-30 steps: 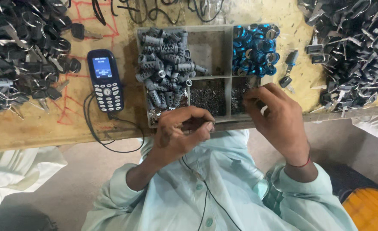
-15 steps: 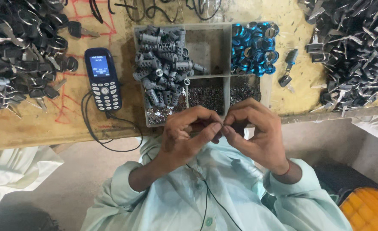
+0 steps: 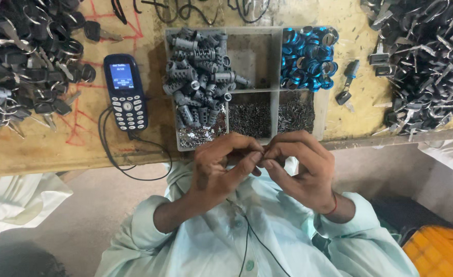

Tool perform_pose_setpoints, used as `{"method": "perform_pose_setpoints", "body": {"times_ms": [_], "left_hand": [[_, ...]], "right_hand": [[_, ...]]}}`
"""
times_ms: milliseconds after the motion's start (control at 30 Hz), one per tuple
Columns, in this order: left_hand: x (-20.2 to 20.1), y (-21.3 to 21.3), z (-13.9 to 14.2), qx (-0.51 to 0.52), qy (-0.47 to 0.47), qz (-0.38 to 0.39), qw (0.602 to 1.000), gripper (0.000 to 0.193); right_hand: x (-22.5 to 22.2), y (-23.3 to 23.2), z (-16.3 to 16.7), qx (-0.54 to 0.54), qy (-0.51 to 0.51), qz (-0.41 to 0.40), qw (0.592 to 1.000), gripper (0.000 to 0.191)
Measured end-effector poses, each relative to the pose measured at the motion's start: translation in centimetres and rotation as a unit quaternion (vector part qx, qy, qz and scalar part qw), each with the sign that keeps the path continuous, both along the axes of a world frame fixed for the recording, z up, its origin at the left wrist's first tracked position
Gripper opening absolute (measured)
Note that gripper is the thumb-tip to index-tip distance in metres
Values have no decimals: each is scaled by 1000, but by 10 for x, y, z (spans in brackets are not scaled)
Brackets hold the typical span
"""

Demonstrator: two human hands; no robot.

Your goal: The person sits at a workbench and assembles small metal lock components by hand. They pick parts from a compartment tray, fit a blue cylindrical piece into a gray housing, press the pieces together, and place the finished assembly aside, repeating the cycle with new parts from the tray.

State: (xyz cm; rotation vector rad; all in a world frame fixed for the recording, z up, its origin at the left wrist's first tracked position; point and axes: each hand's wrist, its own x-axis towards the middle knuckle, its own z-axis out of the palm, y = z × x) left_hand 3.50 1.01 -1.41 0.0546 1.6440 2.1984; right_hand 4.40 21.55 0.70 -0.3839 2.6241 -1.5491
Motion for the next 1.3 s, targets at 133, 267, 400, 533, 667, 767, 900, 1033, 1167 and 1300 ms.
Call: {"method": "perform_pose_setpoints", "body": {"times_ms": [133,267,400,533,667,767,900,1033,1167,1300], "left_hand": [[4,-1,-3,16,-7,-7,1000,15],[8,-5,-2,-52,56,-37,996,15],[9,-2,-1,-20,22,-46,998,16],[10,-3,1,-26,43,-68,996,15],[10,0,2,-81,101,-49,990,13],[8,-2,1,-52,84,-36,994,11],[2,-10,-6,-16,2,-94,995,13],[1,-16,-6,-28,28,-102,994,11],[3,-16,-3,-58,64,-62,994,14],[-2,-17,-9,-28,-29,-79,996,15]], "right_hand": [[5,2,2,-2,-60,-24,998,16],[14,2,4,17,-55,-22,998,16],[24,3,3,12,-84,-46,995,15],[29,6,0,-19,-88,-55,994,15],[31,6,-3,24,-44,-55,997,17],[28,5,-8,56,92,-38,993,23],[17,8,-11,36,116,83,989,30],[3,8,-10,-25,92,140,986,29],[-16,9,-1,-2,90,202,975,28],[-41,7,24,-13,-46,175,983,26]]}}
